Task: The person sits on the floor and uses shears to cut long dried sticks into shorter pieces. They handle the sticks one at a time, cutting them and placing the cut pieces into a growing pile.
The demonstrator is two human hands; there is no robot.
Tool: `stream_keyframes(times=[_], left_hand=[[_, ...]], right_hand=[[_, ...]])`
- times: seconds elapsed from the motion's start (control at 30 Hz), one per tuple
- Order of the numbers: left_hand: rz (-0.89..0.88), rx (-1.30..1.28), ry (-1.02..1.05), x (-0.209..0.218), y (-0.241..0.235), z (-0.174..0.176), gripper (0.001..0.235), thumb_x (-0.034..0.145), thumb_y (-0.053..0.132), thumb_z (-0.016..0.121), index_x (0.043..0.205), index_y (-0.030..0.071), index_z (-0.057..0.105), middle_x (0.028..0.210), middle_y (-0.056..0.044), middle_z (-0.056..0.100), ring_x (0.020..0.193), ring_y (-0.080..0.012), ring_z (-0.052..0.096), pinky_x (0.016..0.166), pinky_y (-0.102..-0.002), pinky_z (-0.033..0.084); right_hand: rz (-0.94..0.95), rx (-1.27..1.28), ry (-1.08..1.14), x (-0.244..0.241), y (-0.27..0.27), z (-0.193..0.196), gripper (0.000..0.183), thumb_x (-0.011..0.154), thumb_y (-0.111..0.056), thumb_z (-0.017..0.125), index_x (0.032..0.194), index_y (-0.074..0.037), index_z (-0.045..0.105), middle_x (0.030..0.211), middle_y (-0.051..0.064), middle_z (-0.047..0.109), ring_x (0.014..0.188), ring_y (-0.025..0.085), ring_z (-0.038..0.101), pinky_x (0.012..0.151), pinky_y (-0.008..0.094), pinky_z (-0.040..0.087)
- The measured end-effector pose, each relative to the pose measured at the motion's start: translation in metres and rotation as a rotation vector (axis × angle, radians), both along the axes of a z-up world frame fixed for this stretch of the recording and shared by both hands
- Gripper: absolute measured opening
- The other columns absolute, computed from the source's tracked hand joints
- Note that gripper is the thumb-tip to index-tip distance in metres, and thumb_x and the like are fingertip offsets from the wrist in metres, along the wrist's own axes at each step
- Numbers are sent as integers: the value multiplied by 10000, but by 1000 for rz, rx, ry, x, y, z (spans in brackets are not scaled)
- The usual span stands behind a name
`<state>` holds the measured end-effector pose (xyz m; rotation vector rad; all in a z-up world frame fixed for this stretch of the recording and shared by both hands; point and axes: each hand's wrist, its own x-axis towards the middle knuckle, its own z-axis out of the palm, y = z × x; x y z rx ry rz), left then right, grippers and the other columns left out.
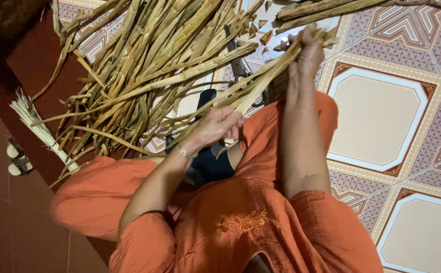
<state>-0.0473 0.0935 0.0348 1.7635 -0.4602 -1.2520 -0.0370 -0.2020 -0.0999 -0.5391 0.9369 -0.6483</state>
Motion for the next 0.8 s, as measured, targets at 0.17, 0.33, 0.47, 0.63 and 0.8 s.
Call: stream_keyframes(times=[0.17,0.33,0.47,0.63,0.8], left_hand=[[18,23,-64,-18,41,23,328,1048,259,524,884,30,691,673,-46,720,586,-95,691,537,-251,586],[-46,51,-158,-20,68,61,357,1067,281,499,875,35,672,666,-49,695,588,-125,635,548,-307,526],[-96,63,-333,-27,92,82,338,1052,261,504,857,39,667,607,-43,672,506,-147,627,485,-335,508],[-158,-105,-653,-32,116,97,339,1102,239,522,828,60,614,573,-49,583,467,-177,594,439,-336,490],[-311,414,-677,-6,121,88,321,1044,333,517,932,124,734,449,-67,546,310,-247,488,300,-387,427]], right_hand=[[-28,67,-92,-4,-18,-7,154,927,-114,672,895,26,615,748,165,661,715,297,720,700,495,686],[-86,92,29,-5,-31,-20,66,905,-97,646,896,-31,642,724,147,682,697,283,730,727,515,685],[-36,75,-58,-8,-46,-51,118,932,-131,626,852,-46,611,688,106,635,665,283,699,745,562,652],[-9,128,-57,-6,-57,-61,170,975,-162,639,853,-47,608,697,98,623,666,279,681,806,582,626],[100,-3,51,-11,-37,-25,211,1005,-248,578,973,-43,615,849,123,696,842,267,767,894,594,620]])
